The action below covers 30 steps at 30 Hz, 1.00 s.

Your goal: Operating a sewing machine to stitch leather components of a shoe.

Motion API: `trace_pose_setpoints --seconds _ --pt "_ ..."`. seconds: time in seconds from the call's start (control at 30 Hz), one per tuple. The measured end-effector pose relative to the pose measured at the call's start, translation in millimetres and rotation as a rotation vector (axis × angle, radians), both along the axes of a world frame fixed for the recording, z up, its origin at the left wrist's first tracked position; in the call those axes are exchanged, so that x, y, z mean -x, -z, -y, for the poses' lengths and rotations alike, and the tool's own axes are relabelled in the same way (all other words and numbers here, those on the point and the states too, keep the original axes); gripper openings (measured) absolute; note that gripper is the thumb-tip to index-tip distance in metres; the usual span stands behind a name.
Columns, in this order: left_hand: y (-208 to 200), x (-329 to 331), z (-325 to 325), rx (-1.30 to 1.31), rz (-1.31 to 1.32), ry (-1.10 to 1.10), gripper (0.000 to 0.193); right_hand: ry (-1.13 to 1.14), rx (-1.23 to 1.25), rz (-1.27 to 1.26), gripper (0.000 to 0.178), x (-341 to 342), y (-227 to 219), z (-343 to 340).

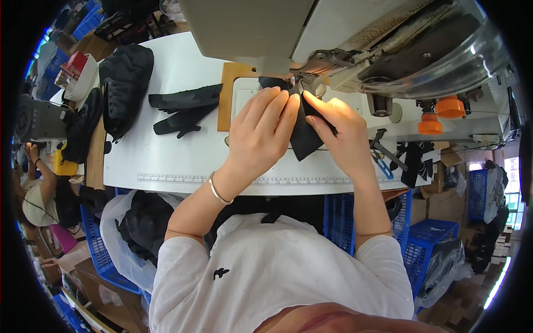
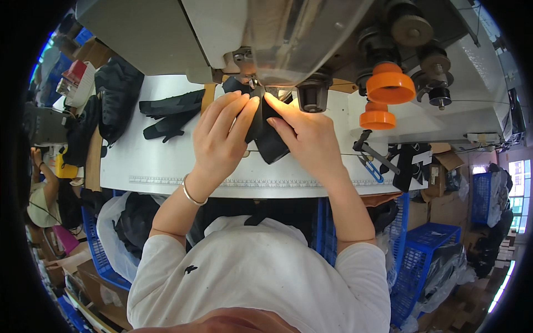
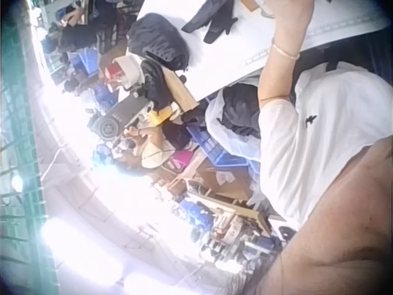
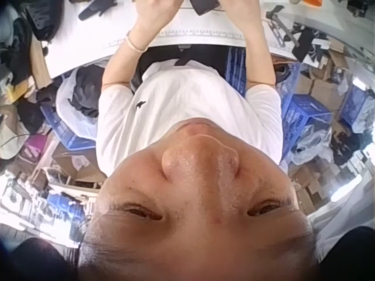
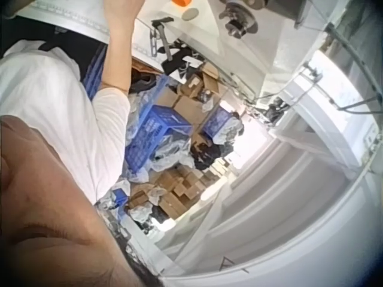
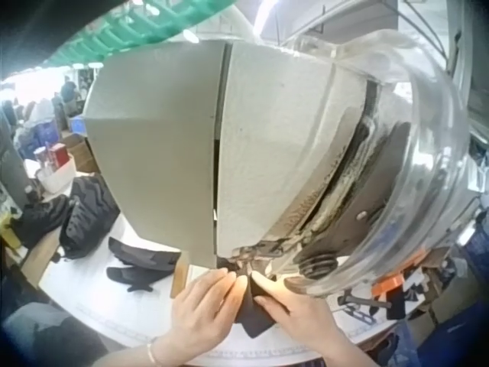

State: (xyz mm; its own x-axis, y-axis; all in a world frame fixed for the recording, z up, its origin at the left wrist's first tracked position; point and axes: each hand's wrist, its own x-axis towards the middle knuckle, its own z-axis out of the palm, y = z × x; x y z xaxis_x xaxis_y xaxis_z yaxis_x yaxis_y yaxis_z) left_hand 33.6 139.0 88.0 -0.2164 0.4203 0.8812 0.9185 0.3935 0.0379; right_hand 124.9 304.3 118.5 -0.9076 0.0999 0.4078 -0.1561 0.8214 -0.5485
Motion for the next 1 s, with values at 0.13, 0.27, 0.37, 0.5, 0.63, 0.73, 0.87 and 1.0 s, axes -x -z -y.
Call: trace_pose_setpoints --seconds 0.13,0.27,0.37,0.5,0.63,0.73,0.87,1.0 --pt "3.7 2.4 0.8 -0.131 0.09 0.066 0.031 0.026 0.113 -0.001 0.043 -3.2 7.9 3.0" --pt "3.4 2.0 0.2 -0.199 0.213 0.074 0.031 -0.045 0.601 0.048 0.042 -7.1 21.5 2.4" --pt "13.8 3.8 -1.0 -0.179 0.085 0.089 0.029 -0.072 0.605 0.009 0.039 -10.0 33.1 2.0" --pt "13.5 3.6 0.8 -0.162 0.046 0.067 0.022 -0.066 0.644 0.034 0.038 -9.6 30.0 6.9" --pt "13.9 6.0 3.2 -0.126 0.014 0.067 0.02 -0.059 0.633 0.005 0.036 -9.3 32.4 8.7" --pt "14.3 10.4 5.8 -0.106 0.016 0.093 0.019 -0.045 0.626 -0.015 0.034 -8.5 35.2 12.9" --pt "19.9 19.4 9.6 -0.143 0.04 0.177 0.018 -0.022 0.654 -0.031 0.031 -7.6 36.3 16.0" --pt "19.1 21.2 10.8 -0.158 0.016 0.229 0.018 -0.022 0.598 -0.078 0.03 -6.3 37.8 15.7"
